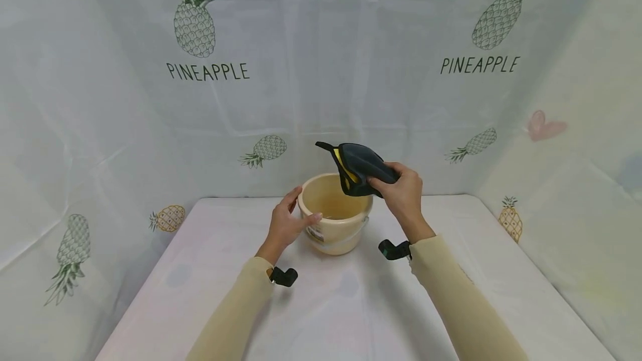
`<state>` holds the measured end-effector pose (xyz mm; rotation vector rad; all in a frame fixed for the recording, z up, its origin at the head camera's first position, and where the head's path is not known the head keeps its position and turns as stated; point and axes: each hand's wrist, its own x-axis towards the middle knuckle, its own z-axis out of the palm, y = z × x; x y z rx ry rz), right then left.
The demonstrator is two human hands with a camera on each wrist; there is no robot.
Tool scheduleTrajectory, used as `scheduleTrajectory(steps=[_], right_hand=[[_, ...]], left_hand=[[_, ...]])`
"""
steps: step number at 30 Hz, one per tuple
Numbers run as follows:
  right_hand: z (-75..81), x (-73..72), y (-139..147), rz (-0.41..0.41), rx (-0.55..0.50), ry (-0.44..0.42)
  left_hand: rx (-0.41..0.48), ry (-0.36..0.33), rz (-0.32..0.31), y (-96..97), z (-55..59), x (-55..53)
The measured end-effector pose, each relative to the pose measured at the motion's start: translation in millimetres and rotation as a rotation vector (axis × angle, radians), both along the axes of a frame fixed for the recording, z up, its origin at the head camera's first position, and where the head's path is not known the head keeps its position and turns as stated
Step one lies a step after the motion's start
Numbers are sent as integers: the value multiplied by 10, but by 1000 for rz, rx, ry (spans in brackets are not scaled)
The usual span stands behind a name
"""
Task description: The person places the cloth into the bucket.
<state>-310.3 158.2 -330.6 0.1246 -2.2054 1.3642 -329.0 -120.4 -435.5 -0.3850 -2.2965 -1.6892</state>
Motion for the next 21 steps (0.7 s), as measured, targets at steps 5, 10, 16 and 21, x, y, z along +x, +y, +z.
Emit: scheduleTrajectory(steps=[5, 10, 16, 21], right_hand=[[4, -18, -116, 21, 3, 22], [9, -48, -220, 46, 3, 30], [-11, -72, -307, 55, 7, -2], [-30, -86, -364, 58, 6, -16]], left_hand=[[1, -19, 4, 2, 4, -1], [15, -29, 13, 2, 25, 15], [21, -37, 3, 11, 53, 47], [19, -40, 4, 1, 36, 42]])
